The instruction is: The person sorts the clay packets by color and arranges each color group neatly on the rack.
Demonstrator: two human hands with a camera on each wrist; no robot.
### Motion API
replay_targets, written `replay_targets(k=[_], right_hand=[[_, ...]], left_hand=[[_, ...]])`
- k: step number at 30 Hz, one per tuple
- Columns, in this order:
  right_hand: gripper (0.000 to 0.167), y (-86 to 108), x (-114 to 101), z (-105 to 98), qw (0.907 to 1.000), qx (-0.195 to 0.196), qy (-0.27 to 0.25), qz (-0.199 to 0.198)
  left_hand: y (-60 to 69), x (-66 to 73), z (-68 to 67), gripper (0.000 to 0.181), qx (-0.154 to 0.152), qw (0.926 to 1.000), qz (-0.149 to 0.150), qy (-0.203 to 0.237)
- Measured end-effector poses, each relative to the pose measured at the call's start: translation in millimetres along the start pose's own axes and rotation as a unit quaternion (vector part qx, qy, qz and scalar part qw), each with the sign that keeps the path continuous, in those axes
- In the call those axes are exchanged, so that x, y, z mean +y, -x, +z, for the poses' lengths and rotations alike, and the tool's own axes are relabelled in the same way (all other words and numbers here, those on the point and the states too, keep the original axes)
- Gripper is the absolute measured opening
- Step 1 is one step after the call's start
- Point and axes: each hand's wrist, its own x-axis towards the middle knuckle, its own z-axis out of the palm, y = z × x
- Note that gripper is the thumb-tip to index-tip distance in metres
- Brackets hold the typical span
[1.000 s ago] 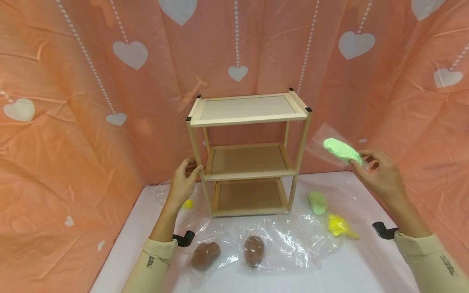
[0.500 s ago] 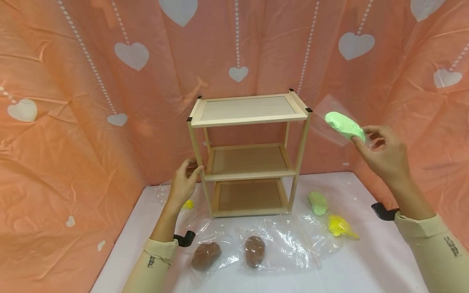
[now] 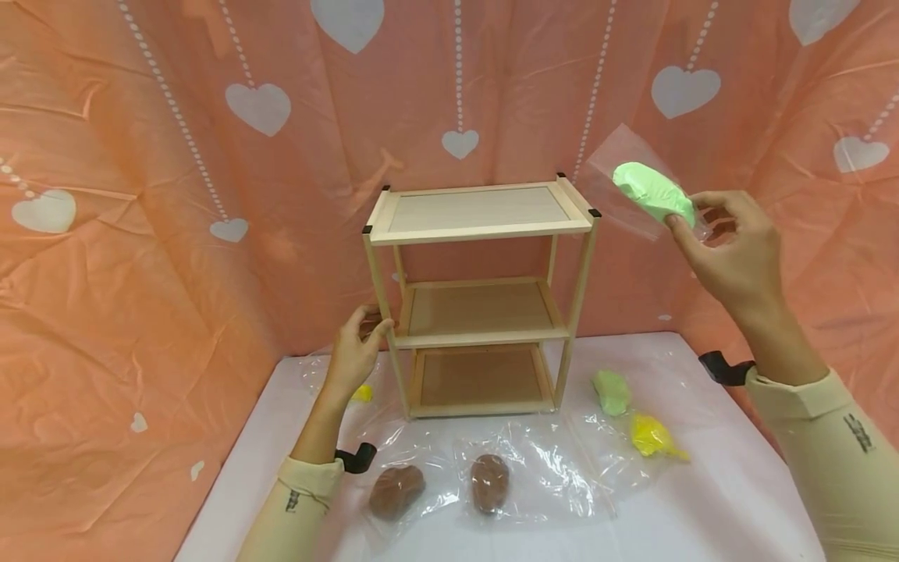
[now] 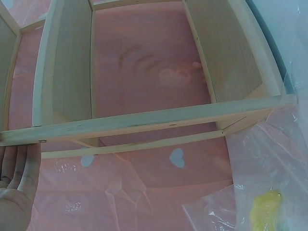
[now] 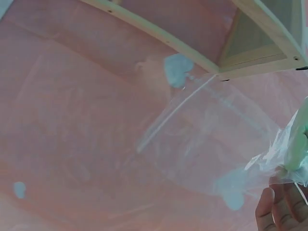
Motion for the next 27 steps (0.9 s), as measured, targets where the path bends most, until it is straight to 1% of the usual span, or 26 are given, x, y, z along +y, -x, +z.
replay_targets(k=[5,10,13,16,21,27], right_hand=[[0.035,-11.7,-12.1,9.4,0.9998,0.014,0.001,-0.014],[0.037,-22.1,-21.6,19.8,0.9993,0.034,0.005,-0.012],[0.038,-28.1,-26.9,25.9,0.9986,0.052,-0.001,-0.010],[0.037,-32.5,-32.9,32.3,0.9981,0.059,-0.007,-0.015],[0.033,-37.1,-43.6,46.3,0.9980,0.050,-0.016,-0.035],[0.031,-41.5,-55.2,65.3,0.9971,0.031,-0.022,-0.067]], left_hand=[[-1.5,-2.1,0.1,0.029,0.002,1.0000,0.001,0.002],[-1.8,-2.6,1.2,0.025,0.007,0.9999,0.000,0.010],[-1.4,-3.0,1.5,0.024,0.009,0.9999,-0.001,0.011],[-0.9,-3.1,1.2,0.024,0.009,0.9999,0.000,0.010],[-0.2,-2.8,0.1,0.024,0.009,0.9999,-0.001,0.008],[-1.0,-3.6,1.2,0.025,0.009,0.9998,0.007,0.014]])
